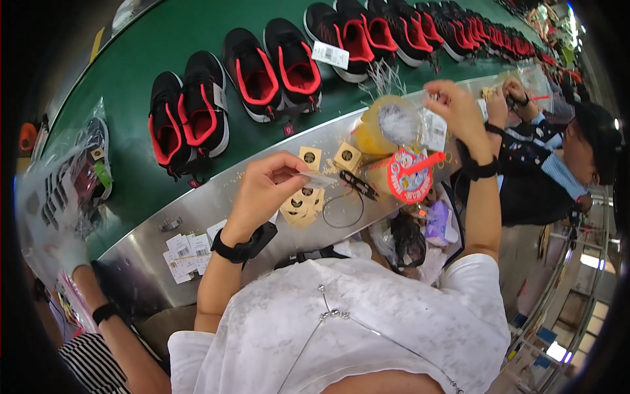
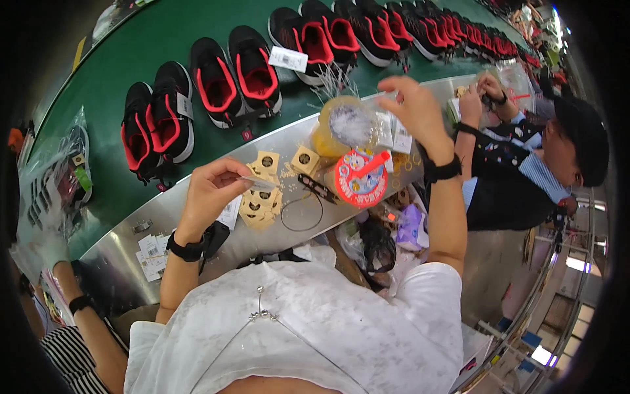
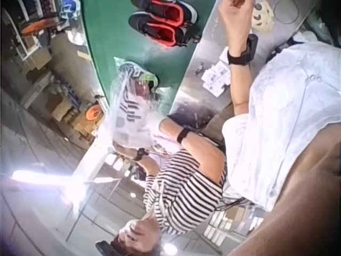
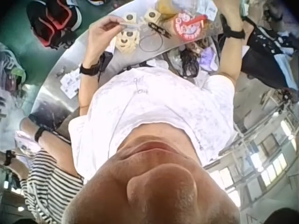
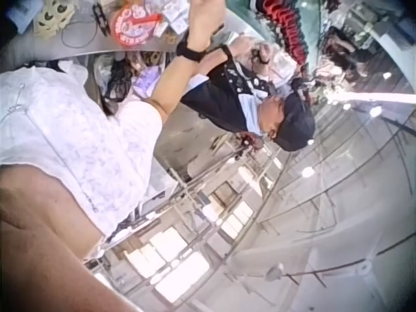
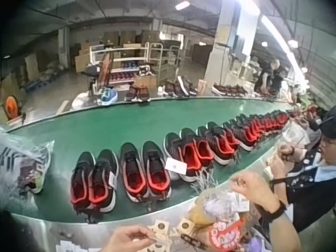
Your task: Attaching paper tags and labels to shoes and then packing them into bags.
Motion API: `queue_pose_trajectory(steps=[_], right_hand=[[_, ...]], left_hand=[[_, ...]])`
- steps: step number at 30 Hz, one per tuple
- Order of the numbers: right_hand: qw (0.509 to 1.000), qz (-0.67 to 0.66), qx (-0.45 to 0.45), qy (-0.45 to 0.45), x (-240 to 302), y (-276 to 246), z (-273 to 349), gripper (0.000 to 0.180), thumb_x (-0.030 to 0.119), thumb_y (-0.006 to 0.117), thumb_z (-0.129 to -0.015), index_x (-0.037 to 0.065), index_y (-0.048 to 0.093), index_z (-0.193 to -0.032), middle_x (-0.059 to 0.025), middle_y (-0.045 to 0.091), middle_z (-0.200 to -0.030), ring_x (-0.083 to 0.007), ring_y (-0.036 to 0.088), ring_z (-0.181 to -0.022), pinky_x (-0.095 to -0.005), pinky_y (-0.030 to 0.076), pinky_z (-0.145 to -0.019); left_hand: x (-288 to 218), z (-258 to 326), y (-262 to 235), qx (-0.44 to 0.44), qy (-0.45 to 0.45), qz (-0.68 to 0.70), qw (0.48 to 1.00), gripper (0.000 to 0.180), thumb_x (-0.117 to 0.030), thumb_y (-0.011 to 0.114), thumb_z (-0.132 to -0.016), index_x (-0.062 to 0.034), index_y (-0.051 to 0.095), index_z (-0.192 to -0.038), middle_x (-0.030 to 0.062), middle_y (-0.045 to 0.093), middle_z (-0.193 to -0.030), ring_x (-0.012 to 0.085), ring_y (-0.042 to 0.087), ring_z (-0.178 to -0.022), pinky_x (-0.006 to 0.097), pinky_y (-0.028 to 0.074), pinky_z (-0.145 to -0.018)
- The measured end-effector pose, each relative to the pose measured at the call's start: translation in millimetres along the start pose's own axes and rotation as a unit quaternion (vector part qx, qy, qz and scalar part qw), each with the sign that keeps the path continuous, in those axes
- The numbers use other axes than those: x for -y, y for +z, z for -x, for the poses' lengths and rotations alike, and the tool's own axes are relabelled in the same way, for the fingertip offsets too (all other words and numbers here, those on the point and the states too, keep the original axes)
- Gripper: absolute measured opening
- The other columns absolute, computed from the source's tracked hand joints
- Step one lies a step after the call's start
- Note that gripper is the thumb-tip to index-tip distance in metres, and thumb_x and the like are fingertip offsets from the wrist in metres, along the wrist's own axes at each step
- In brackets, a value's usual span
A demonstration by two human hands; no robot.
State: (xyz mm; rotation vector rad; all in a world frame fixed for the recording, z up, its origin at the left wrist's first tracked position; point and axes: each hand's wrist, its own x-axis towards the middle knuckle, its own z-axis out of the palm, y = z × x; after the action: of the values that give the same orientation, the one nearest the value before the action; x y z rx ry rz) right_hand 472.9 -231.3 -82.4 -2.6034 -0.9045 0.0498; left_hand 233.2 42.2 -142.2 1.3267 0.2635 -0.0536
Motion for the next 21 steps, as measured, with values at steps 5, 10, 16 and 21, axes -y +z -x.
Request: queue_pose_trajectory(steps=[5, 10, 16, 21], right_hand=[[0.969, -0.229, 0.017, 0.091, 1, -4, 8, 0.015, 0.009, 0.060, -0.084, -0.002, 0.066, -0.091, -0.0072, 0.067, -0.075, -0.0080, 0.060, -0.065, -0.0214, 0.046, -0.059], [0.962, -0.256, 0.074, 0.057, 49, -33, 5, 0.024, 0.007, 0.055, -0.086, -0.001, 0.058, -0.109, -0.0091, 0.068, -0.080, -0.0076, 0.062, -0.069, -0.0199, 0.045, -0.057], [0.902, -0.425, 0.073, -0.032, 49, -39, -5, 0.019, 0.007, 0.050, -0.089, -0.003, 0.057, -0.103, -0.0148, 0.067, -0.088, -0.0104, 0.059, -0.062, -0.0204, 0.045, -0.054], [0.739, -0.644, -0.029, -0.196, 9, -54, -25, 0.015, 0.011, 0.052, -0.091, -0.002, 0.058, -0.097, -0.0165, 0.060, -0.100, -0.0194, 0.058, -0.084, -0.0237, 0.048, -0.057]], left_hand=[[-4, -29, 7, 0.061, 0.113, -0.054, 0.990, 0.008, 0.004, 0.061, -0.078, 0.0012, 0.059, -0.085, 0.0057, 0.060, -0.098, 0.0107, 0.059, -0.087, 0.022, 0.048, -0.073], [-37, -99, 53, 0.144, 0.342, -0.135, 0.919, 0.006, -0.001, 0.060, -0.080, 0.0004, 0.055, -0.084, 0.0105, 0.052, -0.121, 0.0133, 0.056, -0.096, 0.029, 0.046, -0.081], [-20, -156, 91, 0.282, 0.154, 0.009, 0.947, 0.010, -0.001, 0.059, -0.074, 0.0006, 0.057, -0.084, 0.0065, 0.062, -0.085, 0.0105, 0.059, -0.074, 0.025, 0.047, -0.068], [1, -159, 78, 0.238, 0.115, 0.096, 0.960, 0.012, 0.000, 0.060, -0.080, -0.0020, 0.058, -0.092, 0.0058, 0.062, -0.098, 0.0116, 0.059, -0.092, 0.025, 0.048, -0.080]])
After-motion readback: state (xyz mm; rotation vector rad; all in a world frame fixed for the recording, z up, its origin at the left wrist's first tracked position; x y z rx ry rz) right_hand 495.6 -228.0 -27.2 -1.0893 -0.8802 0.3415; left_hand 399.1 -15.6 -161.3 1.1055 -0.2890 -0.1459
